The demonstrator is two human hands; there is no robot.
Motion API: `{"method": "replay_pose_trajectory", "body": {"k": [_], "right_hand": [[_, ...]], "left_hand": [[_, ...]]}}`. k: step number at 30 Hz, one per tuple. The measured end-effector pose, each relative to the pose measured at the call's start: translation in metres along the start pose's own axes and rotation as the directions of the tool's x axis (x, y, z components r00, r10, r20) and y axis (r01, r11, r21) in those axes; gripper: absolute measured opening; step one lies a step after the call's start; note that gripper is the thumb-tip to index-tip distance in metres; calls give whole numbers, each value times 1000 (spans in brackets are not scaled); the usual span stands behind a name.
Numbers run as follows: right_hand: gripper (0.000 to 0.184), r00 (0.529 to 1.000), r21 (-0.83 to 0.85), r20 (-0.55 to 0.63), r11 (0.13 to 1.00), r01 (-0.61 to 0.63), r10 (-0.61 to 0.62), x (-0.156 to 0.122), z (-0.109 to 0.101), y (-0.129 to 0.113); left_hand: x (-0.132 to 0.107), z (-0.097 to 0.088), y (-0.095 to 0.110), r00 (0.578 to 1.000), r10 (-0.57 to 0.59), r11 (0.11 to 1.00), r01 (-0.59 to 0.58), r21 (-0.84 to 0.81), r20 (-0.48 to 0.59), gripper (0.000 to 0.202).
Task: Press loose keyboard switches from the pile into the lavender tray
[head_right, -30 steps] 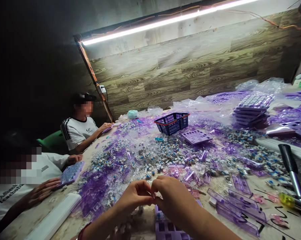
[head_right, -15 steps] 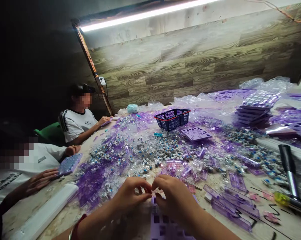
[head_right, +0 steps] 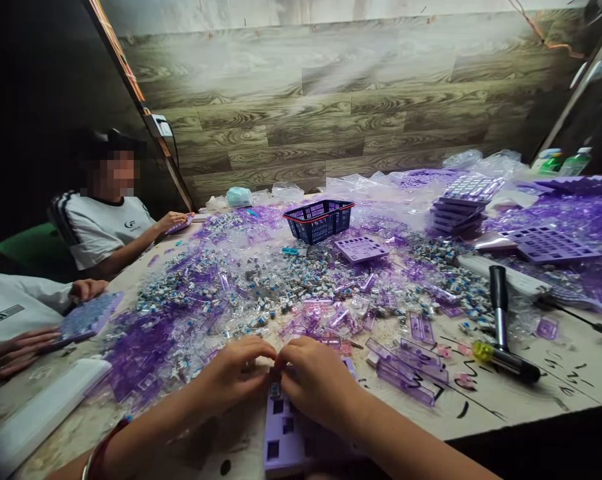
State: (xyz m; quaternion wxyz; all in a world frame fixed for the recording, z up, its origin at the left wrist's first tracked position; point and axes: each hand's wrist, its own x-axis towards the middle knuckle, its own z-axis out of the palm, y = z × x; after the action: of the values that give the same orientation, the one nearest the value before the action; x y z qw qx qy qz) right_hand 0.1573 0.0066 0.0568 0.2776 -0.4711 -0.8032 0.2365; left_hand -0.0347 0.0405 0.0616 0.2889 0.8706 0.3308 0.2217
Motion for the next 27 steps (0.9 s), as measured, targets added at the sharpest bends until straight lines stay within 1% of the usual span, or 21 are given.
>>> {"method": "replay_pose_trajectory", "body": {"k": [3, 5, 9, 12, 15, 17, 19, 21, 24, 27], "right_hand": [[17, 999, -35, 0, 999, -32, 32, 0, 0, 0], [16, 999, -47, -14, 998, -41, 40, 0, -1, -1], [19, 999, -42, -36, 999, -18, 17, 1, -7, -3], [20, 999, -45, -52, 999, 0, -2, 0, -9, -4], [20, 997, -33, -67, 999, 35, -37, 0, -11, -3], [19, 995, -27, -51, 996, 84, -85, 0, -11, -3], [19, 990, -31, -8, 989, 143, -143, -1, -11, -4], [18, 984, -55, 40, 983, 174, -172, 0, -10, -6], [12, 987, -124, 68, 981, 152, -144, 1, -7, -8], [9, 991, -147, 73, 981, 124, -114, 2, -4, -9]], "left_hand": [[-1, 0, -1, 998, 66, 998, -66, 5, 12, 24], [0, 1, -5, 993, 118, 993, -118, -7, 3, 24], [2, 4, -16, 982, 189, 982, -189, -7, -6, 9], [2, 5, -19, 981, 194, 981, -194, 10, -2, 8], [1, 5, -17, 986, 167, 986, -167, 9, -2, 9], [1, 4, -15, 989, 143, 990, -143, -4, -25, 9], [1, 1, -13, 994, 86, 996, -85, 11, -67, 9], [2, -3, -12, 993, 0, 1000, 3, 30, -118, 10], [3, -7, -12, 980, -97, 995, 100, 6, -173, 16], [5, -9, -12, 974, -120, 993, 114, -40, -191, 18]]}}
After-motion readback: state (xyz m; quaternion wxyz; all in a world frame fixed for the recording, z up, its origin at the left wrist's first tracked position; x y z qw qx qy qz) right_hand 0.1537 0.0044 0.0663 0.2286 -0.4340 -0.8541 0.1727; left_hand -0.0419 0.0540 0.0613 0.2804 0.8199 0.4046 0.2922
